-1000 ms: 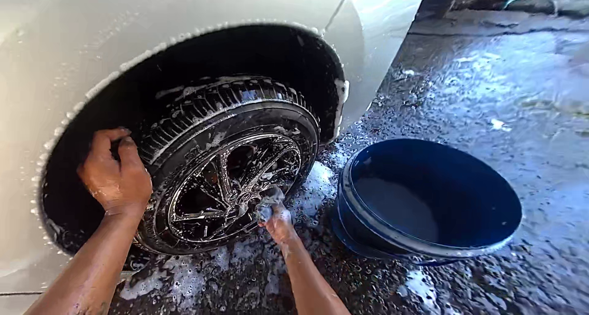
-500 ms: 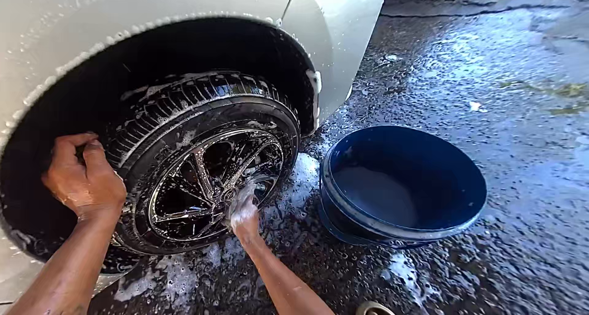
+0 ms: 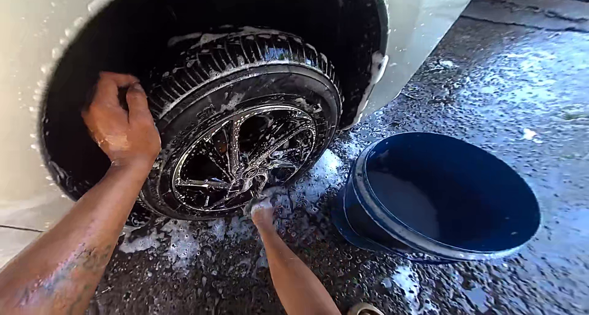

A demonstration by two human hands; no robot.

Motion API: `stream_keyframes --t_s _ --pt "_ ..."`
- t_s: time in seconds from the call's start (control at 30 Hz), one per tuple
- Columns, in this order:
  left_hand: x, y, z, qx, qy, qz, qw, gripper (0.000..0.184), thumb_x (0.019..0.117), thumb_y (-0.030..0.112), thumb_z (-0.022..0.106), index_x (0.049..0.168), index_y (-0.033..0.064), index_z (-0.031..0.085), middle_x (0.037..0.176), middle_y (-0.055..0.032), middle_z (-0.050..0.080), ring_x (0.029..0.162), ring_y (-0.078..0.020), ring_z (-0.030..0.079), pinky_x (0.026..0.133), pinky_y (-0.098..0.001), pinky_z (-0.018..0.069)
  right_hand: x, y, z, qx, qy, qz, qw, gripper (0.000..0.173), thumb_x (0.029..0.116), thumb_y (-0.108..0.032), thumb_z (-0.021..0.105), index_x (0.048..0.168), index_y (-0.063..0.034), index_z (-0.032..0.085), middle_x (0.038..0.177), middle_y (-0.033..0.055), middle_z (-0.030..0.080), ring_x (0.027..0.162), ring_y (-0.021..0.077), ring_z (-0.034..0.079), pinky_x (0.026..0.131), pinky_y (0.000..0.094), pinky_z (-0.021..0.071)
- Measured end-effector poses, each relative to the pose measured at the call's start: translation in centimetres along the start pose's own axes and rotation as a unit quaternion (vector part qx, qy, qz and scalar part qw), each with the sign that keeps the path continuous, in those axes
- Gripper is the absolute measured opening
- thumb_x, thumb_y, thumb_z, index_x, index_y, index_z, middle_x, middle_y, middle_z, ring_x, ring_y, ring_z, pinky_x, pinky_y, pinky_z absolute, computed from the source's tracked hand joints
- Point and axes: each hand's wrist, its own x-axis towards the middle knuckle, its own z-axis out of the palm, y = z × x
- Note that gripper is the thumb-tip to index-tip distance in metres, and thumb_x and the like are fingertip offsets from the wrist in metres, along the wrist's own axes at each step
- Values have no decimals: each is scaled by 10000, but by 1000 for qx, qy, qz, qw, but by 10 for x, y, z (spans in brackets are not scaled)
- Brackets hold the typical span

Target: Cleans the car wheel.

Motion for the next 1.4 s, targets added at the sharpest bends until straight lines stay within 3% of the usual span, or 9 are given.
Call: stream_keyframes --t_s 0.33,0.43,0.6,0.77,0.87,0.93,1.03,1.17,1.4 --pt "0 -6 2 3 8 15 1000 375 1045 323 407 1225 149 686 1189 -57 720 1152 -149 654 992 -390 492 16 42 -43 -205 -7 -60 977 609 1001 -240 568 1585 -302 408 1301 230 665 1130 457 667 897 661 534" --pt "2 -5 2 2 7 7 1000 378 1044 337 411 1231 159 686 1194 -54 721 1159 -159 653 993 -415 489 22 39 -17 139 -62 -30 988 473 1083 -242 495 1540 -130 448 1325 186 650 1099 327 681 908 515 575" --pt "1 -1 3 -12 16 -6 1000 372 1044 340 420 1233 160 685 1193 -64 723 1152 -179 659 978 -433 499 -23 24 -1 747 -111 110 646 421 1088 -464 312 1001 -174 605 765 7 623 658 155 608 608 367 546" --pt "1 -1 3 -9 10 -10 1000 380 1037 335 411 1226 152 685 1199 -71 717 1158 -192 657 979 -445 505 16 -26 -70 784 -114 55 608 524 1077 -444 196 735 -215 521 506 -100 423 417 34 398 422 213 361" --pt "1 -1 5 -4 17 -9 1000 371 1039 346 410 1215 178 690 1177 -49 725 1137 -180 665 952 -450 512 -19 -68 -90 583 -5 -28 812 389 1113 -354 245 977 -182 566 575 -68 420 449 43 395 424 229 365" --pt "4 0 6 -7 20 -7 1000 370 1035 341 413 1212 172 691 1172 -57 728 1137 -193 667 945 -458 510 -42 -72 -65 320 144 -185 918 336 1115 -305 378 1350 -129 540 931 60 667 790 149 672 705 370 600" --pt "-1 -2 2 -4 13 -9 1000 375 1035 338 411 1215 165 690 1173 -56 724 1149 -181 657 969 -431 501 -36 -44 -23 -14 238 -274 932 429 1025 -220 526 1369 36 536 1099 225 711 939 374 736 764 563 610" --pt "0 2 2 -10 14 -6 1000 360 1034 310 416 1209 157 691 1148 -51 727 1134 -172 657 958 -410 502 -1 19 -42 -192 95 -212 954 439 961 -194 664 1389 -103 630 1342 235 636 1219 432 623 1016 619 506" --pt "2 -4 4 -20 29 9 999 334 1025 297 440 1183 174 707 1130 -21 734 1107 -124 663 940 -362 506 2 10 31 -128 -56 -58 988 581 1028 -298 536 1576 -146 416 1279 228 678 1123 414 683 938 632 540"
